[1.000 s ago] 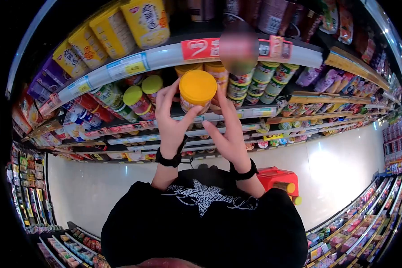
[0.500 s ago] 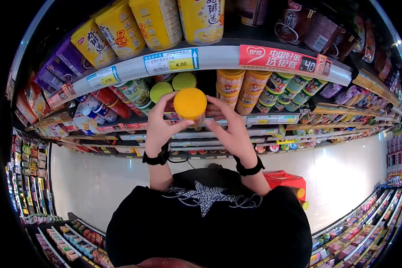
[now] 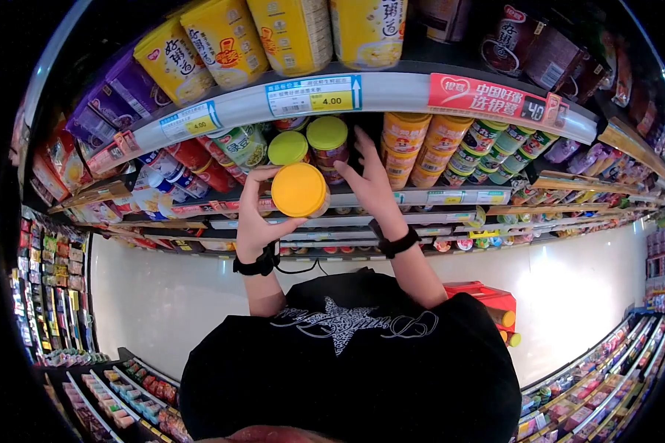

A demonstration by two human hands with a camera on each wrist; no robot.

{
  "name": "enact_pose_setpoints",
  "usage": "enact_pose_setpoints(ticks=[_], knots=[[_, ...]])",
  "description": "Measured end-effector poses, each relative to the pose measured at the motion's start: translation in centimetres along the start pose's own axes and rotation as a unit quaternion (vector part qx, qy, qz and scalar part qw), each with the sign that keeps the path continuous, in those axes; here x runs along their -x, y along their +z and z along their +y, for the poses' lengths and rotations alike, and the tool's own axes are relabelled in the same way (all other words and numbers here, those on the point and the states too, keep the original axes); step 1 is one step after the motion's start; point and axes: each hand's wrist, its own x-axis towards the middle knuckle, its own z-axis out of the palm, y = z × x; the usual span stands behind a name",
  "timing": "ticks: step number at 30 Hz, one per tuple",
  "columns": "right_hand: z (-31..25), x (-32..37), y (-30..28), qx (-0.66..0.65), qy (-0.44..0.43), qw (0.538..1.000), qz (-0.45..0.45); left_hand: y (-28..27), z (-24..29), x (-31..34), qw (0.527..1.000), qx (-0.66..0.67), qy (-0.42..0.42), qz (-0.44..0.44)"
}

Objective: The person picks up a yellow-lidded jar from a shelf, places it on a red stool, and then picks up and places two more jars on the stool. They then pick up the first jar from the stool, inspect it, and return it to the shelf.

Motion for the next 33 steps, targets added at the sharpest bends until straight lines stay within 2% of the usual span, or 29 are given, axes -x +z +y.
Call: enact_pose_setpoints(ticks=[4,7,10,13,16,18,20,23,26,29,30,32,33], knots=[[1.6,-1.9,1.3,0.132,-0.088,0.987,0.015,-0.9,-0.3,0.6,0.999,-0.045,-0.004,0.018],[0.8,-2.3,1.7,0.187,-0.082,0.979,0.023,-1.2,-1.3,1.1,0.996,-0.082,-0.028,0.035],[0.9,-2.4,1.8,0.189,-0.043,0.981,0.031,-1.2,-2.1,1.5,0.994,-0.080,-0.052,0.054],[1.2,-2.0,2.2,0.116,-0.084,0.985,0.091,-1.7,-3.1,1.7,0.993,-0.083,-0.050,0.065],[-0.5,-2.1,2.6,0.048,-0.173,0.978,0.106,-2.0,-3.6,2.2,0.993,-0.094,-0.051,0.056],[-1.5,-2.2,2.7,0.102,-0.200,0.970,0.095,-2.0,-3.2,2.0,0.992,-0.108,-0.055,0.040],[-2.2,-2.3,2.8,0.128,-0.209,0.967,0.068,-1.9,-3.3,2.1,0.992,-0.102,-0.074,0.028],[-2.4,-2.2,3.5,0.087,-0.205,0.972,0.072,-1.9,-3.6,2.2,0.991,-0.090,-0.098,0.017],[-1.2,-2.6,4.4,-0.078,-0.185,0.977,0.074,-1.9,-3.8,2.1,0.991,-0.079,-0.106,0.014],[-1.6,-2.6,5.2,-0.200,-0.145,0.969,0.013,-1.9,-4.1,2.3,0.993,-0.075,-0.094,0.015],[-1.2,-2.7,5.6,-0.168,-0.132,0.977,-0.006,-2.0,-4.1,2.2,0.993,-0.075,-0.087,0.016],[-0.3,-3.0,5.6,-0.041,-0.163,0.985,-0.029,-1.9,-3.8,2.0,0.994,-0.056,-0.093,0.018],[-0.5,-3.0,5.7,-0.031,-0.163,0.986,-0.022,-1.8,-3.6,2.0,0.994,-0.046,-0.097,0.019]])
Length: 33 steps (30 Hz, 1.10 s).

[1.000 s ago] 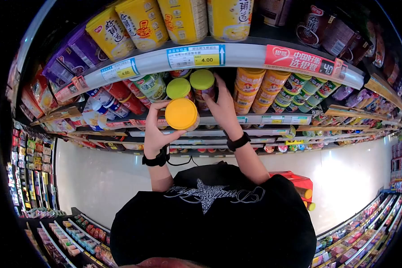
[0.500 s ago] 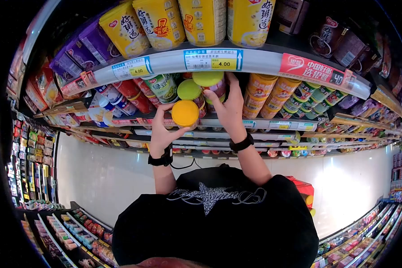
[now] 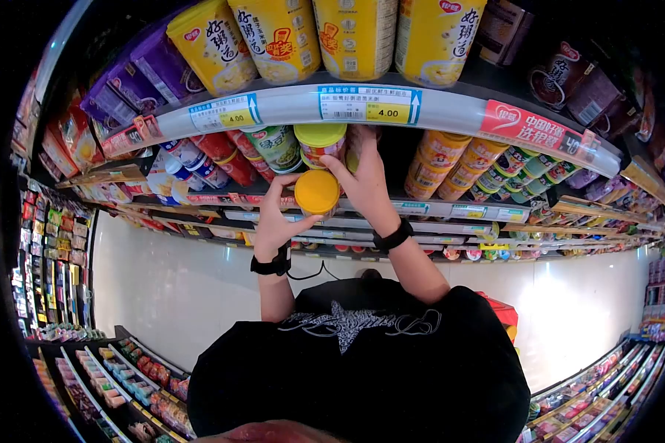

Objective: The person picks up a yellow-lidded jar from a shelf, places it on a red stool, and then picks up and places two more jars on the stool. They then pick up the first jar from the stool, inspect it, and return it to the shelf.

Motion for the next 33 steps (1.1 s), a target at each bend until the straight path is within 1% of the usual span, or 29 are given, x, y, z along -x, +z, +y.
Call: enact_pose_setpoints(ticks=[2,5,8,10,11,12,14,15,16,18,20,23,24,26,30,33], knots=[[-0.9,-0.3,0.2,0.022,0.000,1.000,0.011,0.0,-0.3,0.1,1.000,-0.006,0.005,0.005],[-1.8,-0.9,-0.1,0.110,0.000,0.994,-0.020,-0.1,-0.2,0.1,1.000,-0.022,0.003,0.006],[-1.2,-0.5,-0.3,0.120,0.017,0.993,0.002,0.1,-0.3,0.1,1.000,-0.013,-0.011,0.009],[-0.7,0.2,-1.3,0.120,0.048,0.991,0.024,0.3,-0.3,0.2,1.000,-0.004,-0.013,0.010],[-0.1,0.6,-1.7,0.119,0.063,0.990,0.034,0.3,-0.2,0.3,1.000,-0.004,-0.011,0.009],[1.7,1.0,-2.0,0.036,0.051,0.994,0.086,0.3,-0.3,0.3,1.000,-0.004,-0.008,0.011],[5.6,2.2,-3.0,0.071,0.084,0.990,0.089,0.4,-0.8,0.4,1.000,-0.001,-0.009,0.014],[6.0,2.6,-3.4,0.089,0.102,0.987,0.091,0.4,-0.9,0.5,1.000,0.001,-0.011,0.013],[6.4,3.2,-3.7,0.176,0.136,0.974,0.036,0.5,-0.8,0.5,1.000,0.005,-0.024,0.002],[6.5,3.7,-3.7,0.168,0.158,0.973,0.014,0.5,-0.6,0.4,0.998,0.014,-0.049,-0.022],[5.5,3.8,-3.5,0.181,0.169,0.969,-0.012,0.5,-1.0,0.4,0.999,0.005,-0.035,-0.019],[6.5,4.4,-3.8,0.189,0.165,0.968,-0.010,0.7,-0.9,0.4,1.000,0.008,-0.021,-0.008],[5.9,4.3,-3.8,0.208,0.190,0.960,-0.005,0.7,-0.8,0.4,1.000,0.012,-0.017,-0.002],[6.2,4.6,-4.0,0.175,0.191,0.965,0.028,0.7,-1.1,0.4,1.000,0.002,-0.010,-0.005],[4.3,3.9,-4.6,0.149,0.171,0.971,0.074,0.7,-1.5,0.6,1.000,0.010,-0.022,-0.016],[1.7,3.0,-4.4,0.047,0.084,0.987,0.132,0.7,-0.6,0.6,0.999,0.016,-0.036,-0.013]])
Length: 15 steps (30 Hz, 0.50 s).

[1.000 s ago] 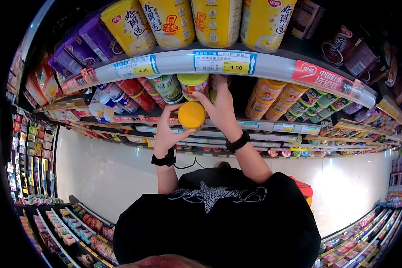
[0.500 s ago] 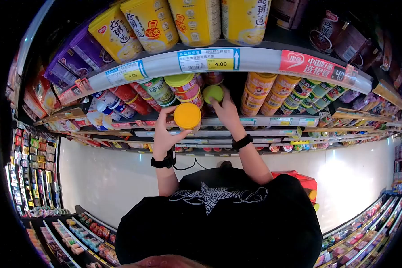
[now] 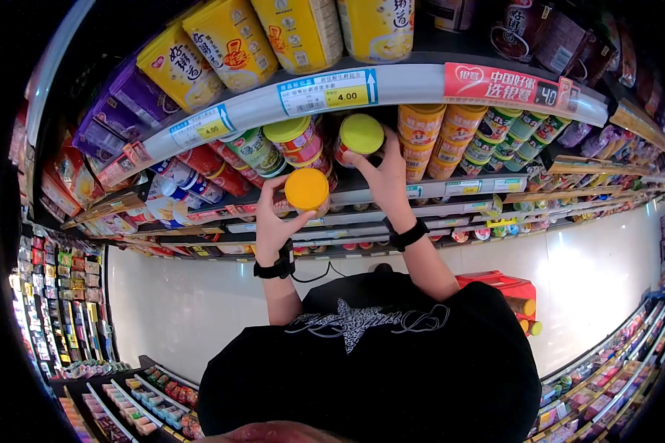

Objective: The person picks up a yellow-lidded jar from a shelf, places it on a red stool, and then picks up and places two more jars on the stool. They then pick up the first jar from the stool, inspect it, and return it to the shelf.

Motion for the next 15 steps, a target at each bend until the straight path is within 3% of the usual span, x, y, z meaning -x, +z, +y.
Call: enact_pose_setpoints(ticks=[5,9,12,15], knots=[[-6.0,-0.6,0.9,-0.228,-0.015,0.973,-0.027,-0.1,0.1,-0.1,1.000,-0.009,0.006,-0.001],[-7.4,-2.4,2.4,-0.296,0.027,0.954,-0.027,-0.1,0.1,0.0,1.000,-0.019,0.015,0.007],[-7.6,-3.2,3.1,-0.313,-0.003,0.949,-0.043,0.1,-0.2,0.1,1.000,0.018,-0.023,0.009],[-7.5,-4.4,2.7,-0.256,-0.001,0.963,-0.083,-0.1,-0.2,-0.1,1.000,-0.011,0.007,0.010]])
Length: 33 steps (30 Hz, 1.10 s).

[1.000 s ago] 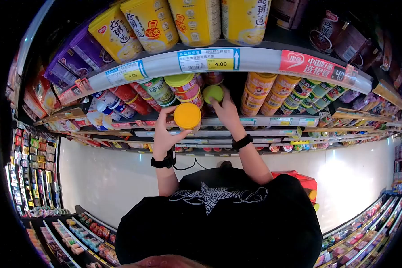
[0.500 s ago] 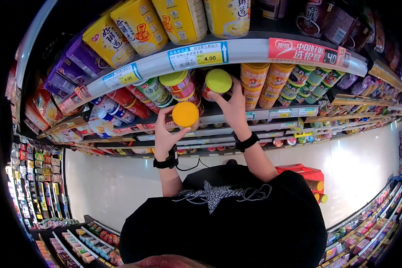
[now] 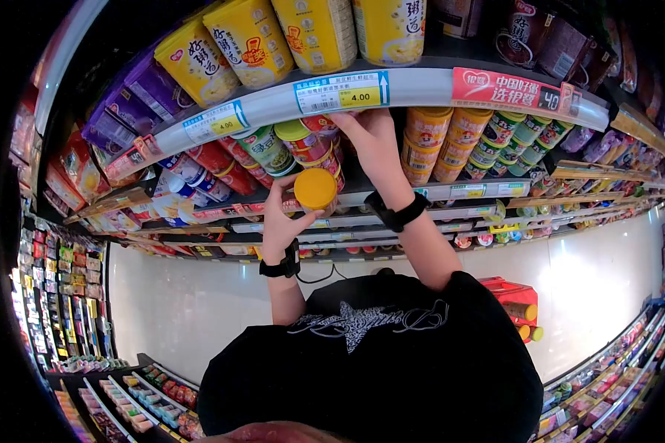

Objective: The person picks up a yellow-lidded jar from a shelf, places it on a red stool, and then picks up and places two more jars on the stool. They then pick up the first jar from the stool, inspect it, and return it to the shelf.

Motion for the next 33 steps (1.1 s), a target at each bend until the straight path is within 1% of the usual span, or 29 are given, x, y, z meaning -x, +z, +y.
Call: enact_pose_setpoints(ticks=[1,6,9,10,13,14,15,17,18,20,22,24,27,31,33], knots=[[-0.1,-0.1,0.1,-0.001,0.002,1.000,-0.002,0.0,0.1,0.0,1.000,-0.016,0.014,0.000],[-0.3,-0.4,-0.4,0.009,0.016,1.000,-0.014,0.1,0.1,-0.2,1.000,-0.002,0.006,0.000],[0.4,0.2,-0.5,-0.021,-0.011,0.999,0.043,0.1,0.2,0.0,1.000,0.006,-0.007,-0.010],[0.6,0.5,-0.6,-0.027,-0.002,0.997,0.073,0.1,0.3,0.0,1.000,0.007,-0.013,-0.014],[1.0,1.8,-1.7,0.043,0.047,0.991,0.115,0.2,0.6,0.0,1.000,-0.008,-0.016,-0.012],[2.0,2.3,-2.2,0.060,0.046,0.991,0.113,0.3,0.6,0.1,1.000,-0.002,-0.010,-0.004],[3.0,3.0,-2.9,0.108,0.056,0.989,0.086,0.4,0.6,0.1,1.000,0.004,-0.004,0.004],[5.4,4.3,-4.2,0.227,0.067,0.970,0.048,0.7,0.5,0.1,1.000,0.011,0.004,0.012],[7.4,4.9,-5.1,0.265,0.053,0.961,0.062,0.7,0.3,0.1,1.000,0.012,0.005,0.012],[9.2,5.5,-6.4,0.297,0.052,0.950,0.075,0.8,0.3,0.2,1.000,0.013,-0.007,0.007],[8.8,5.7,-6.4,0.335,0.064,0.938,0.068,0.7,0.6,0.3,0.999,0.014,-0.037,-0.006],[8.1,6.3,-6.1,0.377,0.086,0.921,0.044,0.8,0.5,0.4,1.000,0.009,-0.029,-0.003],[9.1,6.8,-6.6,0.373,0.120,0.919,-0.032,1.0,0.7,0.3,1.000,0.004,-0.009,-0.003],[8.7,6.8,-7.8,0.357,0.165,0.918,-0.057,1.6,0.8,0.2,0.999,0.004,0.032,-0.021],[9.0,7.2,-8.4,0.369,0.127,0.919,-0.061,2.0,1.3,0.2,0.998,0.022,0.033,-0.041]])
